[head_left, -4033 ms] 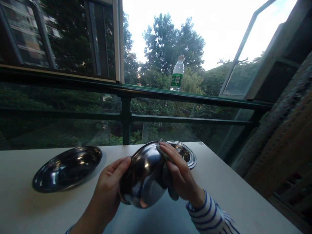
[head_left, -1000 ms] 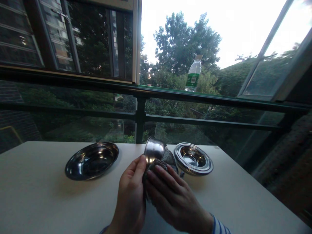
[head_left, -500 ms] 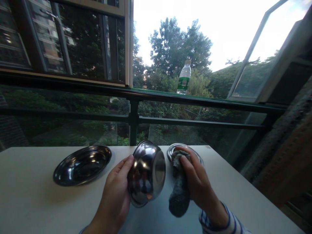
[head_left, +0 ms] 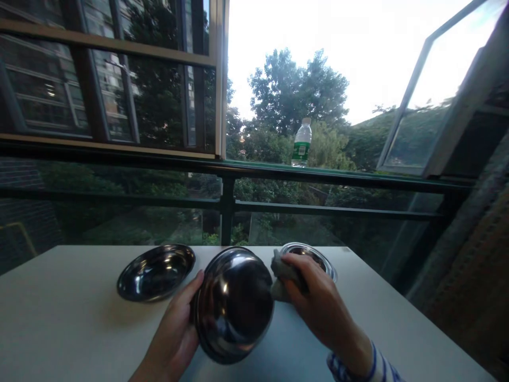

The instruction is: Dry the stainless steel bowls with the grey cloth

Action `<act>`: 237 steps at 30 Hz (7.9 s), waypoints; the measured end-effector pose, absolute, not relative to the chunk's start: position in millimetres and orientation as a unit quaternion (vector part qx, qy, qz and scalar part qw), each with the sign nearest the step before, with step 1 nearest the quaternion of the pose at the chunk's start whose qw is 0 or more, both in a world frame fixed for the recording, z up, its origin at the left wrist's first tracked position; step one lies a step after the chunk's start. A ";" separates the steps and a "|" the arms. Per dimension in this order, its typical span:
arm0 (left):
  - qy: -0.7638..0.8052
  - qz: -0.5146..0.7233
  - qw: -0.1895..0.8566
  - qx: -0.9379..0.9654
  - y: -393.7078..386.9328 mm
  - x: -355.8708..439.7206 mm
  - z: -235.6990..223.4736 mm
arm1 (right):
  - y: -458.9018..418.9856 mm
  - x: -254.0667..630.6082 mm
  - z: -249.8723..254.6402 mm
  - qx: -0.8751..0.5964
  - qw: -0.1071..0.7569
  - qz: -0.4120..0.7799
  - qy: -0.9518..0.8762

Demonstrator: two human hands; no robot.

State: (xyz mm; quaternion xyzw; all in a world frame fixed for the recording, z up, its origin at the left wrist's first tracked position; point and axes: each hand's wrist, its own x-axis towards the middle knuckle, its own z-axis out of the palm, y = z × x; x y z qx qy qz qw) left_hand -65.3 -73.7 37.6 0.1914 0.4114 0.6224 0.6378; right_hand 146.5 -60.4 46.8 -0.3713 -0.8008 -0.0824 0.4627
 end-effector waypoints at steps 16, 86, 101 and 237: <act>0.436 0.587 0.669 0.132 -92.0 -74.7 -4.8 | -72.5 134.3 33.5 -0.304 0.334 -0.143 -0.881; 0.362 0.583 0.725 0.055 -102.8 -59.4 -13.5 | -92.7 107.7 27.5 -0.179 0.257 -0.127 -0.941; 0.356 0.589 0.722 0.064 -103.6 -59.0 -12.4 | -87.3 106.9 24.7 -0.264 0.267 -0.134 -0.917; 0.422 0.645 0.628 0.110 -95.9 -79.0 1.8 | -59.5 131.3 25.4 -0.285 0.317 0.029 -0.904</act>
